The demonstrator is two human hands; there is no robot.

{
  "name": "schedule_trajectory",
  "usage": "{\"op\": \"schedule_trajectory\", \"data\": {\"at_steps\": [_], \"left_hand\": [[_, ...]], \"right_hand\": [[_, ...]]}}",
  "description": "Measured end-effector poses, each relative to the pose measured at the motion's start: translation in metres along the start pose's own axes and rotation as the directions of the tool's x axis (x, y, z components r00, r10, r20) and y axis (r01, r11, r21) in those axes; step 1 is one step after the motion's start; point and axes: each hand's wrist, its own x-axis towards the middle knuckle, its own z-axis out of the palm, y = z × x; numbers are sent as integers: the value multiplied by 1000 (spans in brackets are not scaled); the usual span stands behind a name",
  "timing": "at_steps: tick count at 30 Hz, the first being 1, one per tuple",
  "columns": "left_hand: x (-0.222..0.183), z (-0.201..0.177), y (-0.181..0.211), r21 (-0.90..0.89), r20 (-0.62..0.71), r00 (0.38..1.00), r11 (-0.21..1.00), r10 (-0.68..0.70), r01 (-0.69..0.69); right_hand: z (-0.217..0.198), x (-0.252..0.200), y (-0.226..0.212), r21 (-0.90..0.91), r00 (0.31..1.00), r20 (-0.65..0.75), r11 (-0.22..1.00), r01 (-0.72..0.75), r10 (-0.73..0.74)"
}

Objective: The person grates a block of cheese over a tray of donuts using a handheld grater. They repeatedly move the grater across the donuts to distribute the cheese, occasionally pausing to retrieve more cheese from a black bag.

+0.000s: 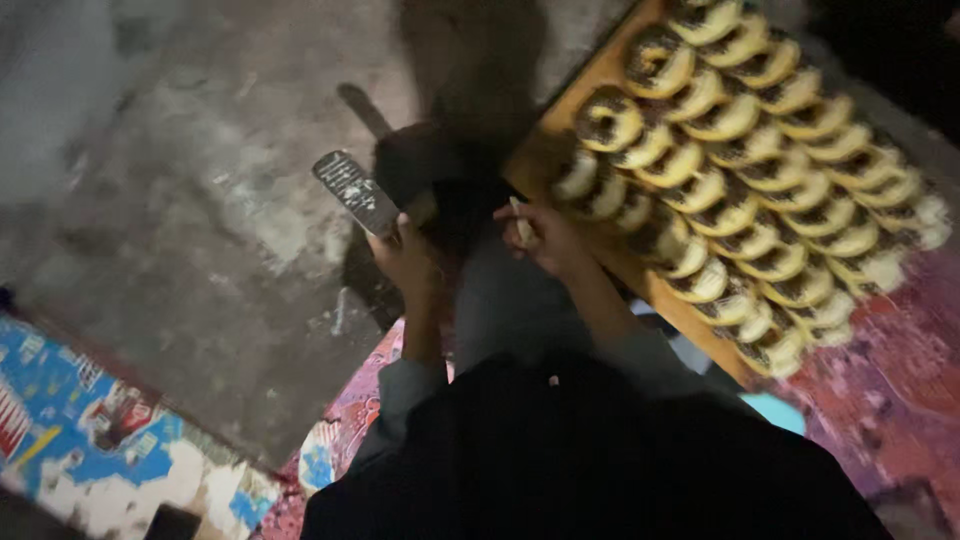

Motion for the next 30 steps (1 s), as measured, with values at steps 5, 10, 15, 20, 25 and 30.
{"op": "schedule_trajectory", "data": {"at_steps": [5, 10, 15, 20, 25, 30], "left_hand": [[-76, 62, -12, -296, 339, 910, 892, -237, 342], [-168, 105, -42, -63, 682, 679, 902, -273, 426], [-245, 111, -64, 187, 824, 461, 926, -329, 327], [-294, 106, -102, 33, 909, 416, 996, 2, -77], [-321, 93, -132, 300, 927, 266, 949, -265, -100], [-338, 104, -129, 434, 895, 111, 901, -433, 15]], "right_hand": [[-34, -114, -15, 8, 980, -192, 998, 57, -54], [-95, -209, -13, -596, 889, -231, 780, 192, -395], [-125, -269, 35, -620, 629, -561, 776, 113, -539], [-132, -308, 69, -448, 486, -771, 893, 44, -411], [-134, -335, 86, -556, 284, -694, 743, 373, -662], [-139, -352, 92, -611, 153, -725, 729, 308, -672]]}}
